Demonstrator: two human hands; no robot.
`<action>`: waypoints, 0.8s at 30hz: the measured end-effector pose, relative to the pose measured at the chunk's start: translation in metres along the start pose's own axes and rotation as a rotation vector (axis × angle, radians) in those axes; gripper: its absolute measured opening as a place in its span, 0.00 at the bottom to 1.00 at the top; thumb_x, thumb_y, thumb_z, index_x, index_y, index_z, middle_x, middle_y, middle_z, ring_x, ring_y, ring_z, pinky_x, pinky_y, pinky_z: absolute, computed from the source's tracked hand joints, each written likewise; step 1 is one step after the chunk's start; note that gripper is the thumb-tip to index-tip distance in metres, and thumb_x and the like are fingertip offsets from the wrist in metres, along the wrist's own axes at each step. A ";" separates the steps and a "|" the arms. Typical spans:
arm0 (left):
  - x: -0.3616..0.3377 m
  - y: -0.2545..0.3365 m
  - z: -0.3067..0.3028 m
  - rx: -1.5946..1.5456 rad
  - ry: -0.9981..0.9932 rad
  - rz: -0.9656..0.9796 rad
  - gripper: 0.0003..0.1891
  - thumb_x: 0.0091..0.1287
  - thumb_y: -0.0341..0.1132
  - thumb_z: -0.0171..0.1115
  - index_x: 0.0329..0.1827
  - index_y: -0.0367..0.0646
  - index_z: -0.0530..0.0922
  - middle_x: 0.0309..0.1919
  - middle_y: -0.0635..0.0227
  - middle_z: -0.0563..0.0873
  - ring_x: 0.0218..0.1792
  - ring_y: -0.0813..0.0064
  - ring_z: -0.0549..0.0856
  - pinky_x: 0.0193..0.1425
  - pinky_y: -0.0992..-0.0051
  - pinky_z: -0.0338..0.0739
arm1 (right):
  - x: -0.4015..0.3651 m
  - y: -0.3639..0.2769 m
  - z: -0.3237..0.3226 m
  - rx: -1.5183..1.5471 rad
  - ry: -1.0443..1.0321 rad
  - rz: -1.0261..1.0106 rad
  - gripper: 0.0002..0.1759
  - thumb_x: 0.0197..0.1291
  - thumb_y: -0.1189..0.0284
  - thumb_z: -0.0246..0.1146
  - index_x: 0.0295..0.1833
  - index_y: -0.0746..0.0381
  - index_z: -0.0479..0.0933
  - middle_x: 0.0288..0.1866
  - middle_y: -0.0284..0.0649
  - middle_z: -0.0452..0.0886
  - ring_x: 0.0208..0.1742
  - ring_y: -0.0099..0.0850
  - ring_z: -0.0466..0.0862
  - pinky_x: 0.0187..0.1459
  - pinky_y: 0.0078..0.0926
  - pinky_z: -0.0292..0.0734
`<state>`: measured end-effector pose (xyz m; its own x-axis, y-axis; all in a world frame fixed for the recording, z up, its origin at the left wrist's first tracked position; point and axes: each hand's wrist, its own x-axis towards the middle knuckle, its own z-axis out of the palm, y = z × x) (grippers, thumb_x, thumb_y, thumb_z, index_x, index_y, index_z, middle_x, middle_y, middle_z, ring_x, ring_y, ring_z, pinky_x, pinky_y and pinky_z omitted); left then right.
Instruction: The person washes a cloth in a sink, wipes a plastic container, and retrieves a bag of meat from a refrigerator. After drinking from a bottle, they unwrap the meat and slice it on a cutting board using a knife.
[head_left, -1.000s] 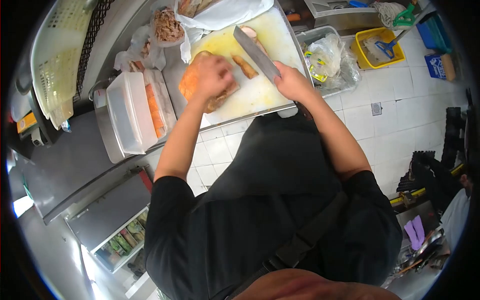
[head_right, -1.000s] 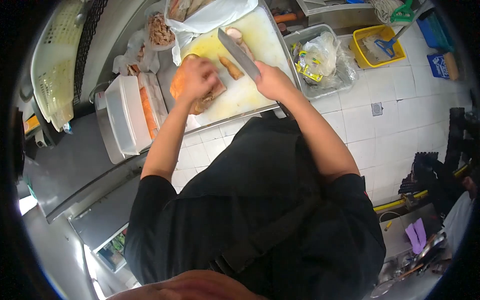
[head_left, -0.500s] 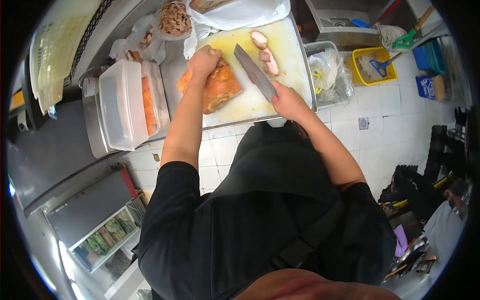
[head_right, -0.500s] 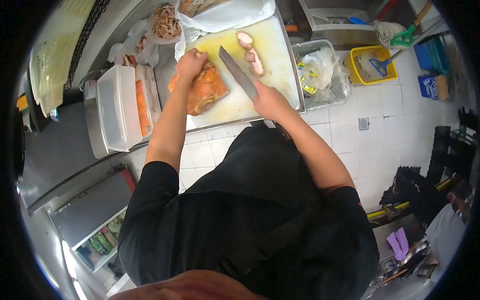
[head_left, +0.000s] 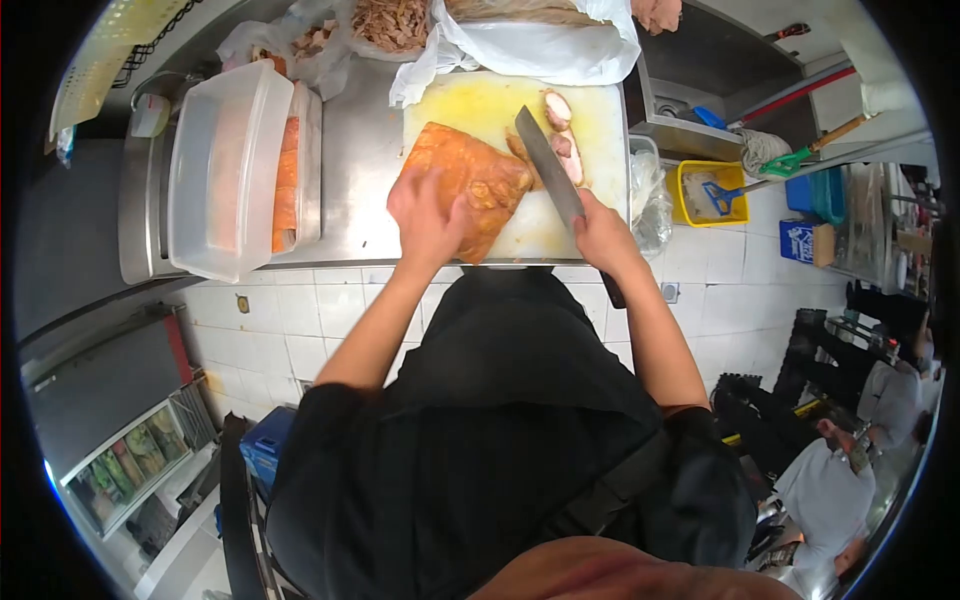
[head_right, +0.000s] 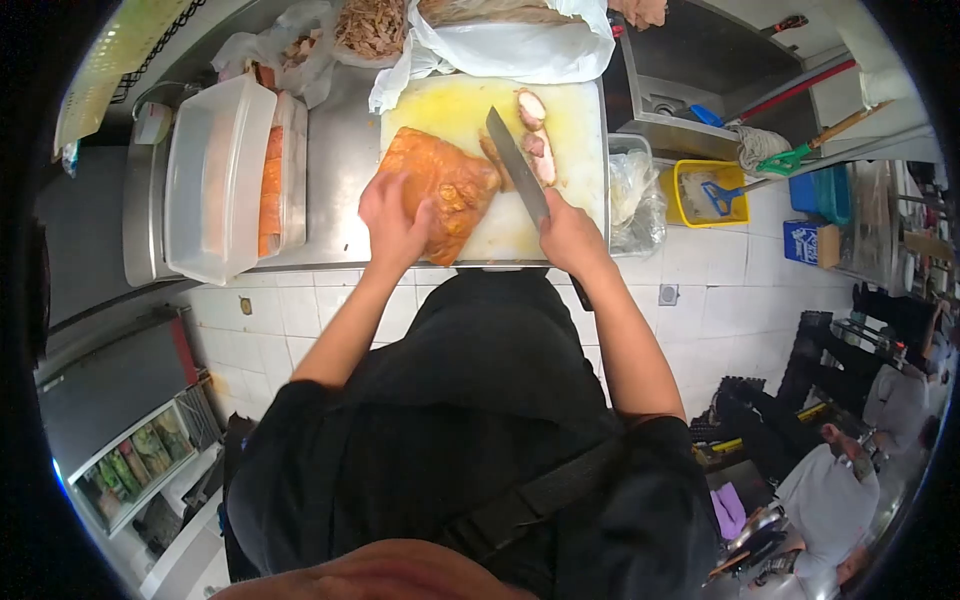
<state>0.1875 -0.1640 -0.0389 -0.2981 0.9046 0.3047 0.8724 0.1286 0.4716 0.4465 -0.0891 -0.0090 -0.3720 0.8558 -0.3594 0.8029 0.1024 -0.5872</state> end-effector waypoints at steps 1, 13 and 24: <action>-0.012 -0.001 0.002 -0.012 0.004 -0.007 0.24 0.58 0.36 0.65 0.60 0.44 0.75 0.63 0.48 0.71 0.65 0.49 0.68 0.68 0.55 0.63 | 0.002 -0.007 -0.008 -0.014 0.000 0.001 0.20 0.62 0.73 0.56 0.60 0.64 0.70 0.41 0.62 0.82 0.46 0.61 0.81 0.49 0.52 0.75; 0.054 -0.066 0.017 -0.100 -0.123 -0.018 0.22 0.58 0.40 0.65 0.56 0.47 0.80 0.65 0.52 0.70 0.67 0.53 0.67 0.71 0.53 0.58 | 0.019 -0.050 -0.023 -0.251 -0.174 -0.070 0.19 0.59 0.78 0.48 0.57 0.69 0.68 0.37 0.66 0.81 0.43 0.61 0.82 0.47 0.54 0.75; 0.054 -0.026 0.026 0.017 -0.162 -0.141 0.29 0.55 0.46 0.67 0.61 0.47 0.77 0.66 0.53 0.71 0.68 0.56 0.68 0.73 0.55 0.59 | 0.037 -0.062 -0.006 -0.226 0.001 -0.130 0.17 0.64 0.73 0.50 0.54 0.72 0.67 0.32 0.61 0.81 0.28 0.51 0.84 0.33 0.46 0.79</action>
<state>0.1592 -0.1079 -0.0565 -0.3526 0.9305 0.0993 0.8335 0.2640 0.4854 0.3858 -0.0605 0.0188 -0.4783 0.8285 -0.2912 0.8322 0.3217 -0.4517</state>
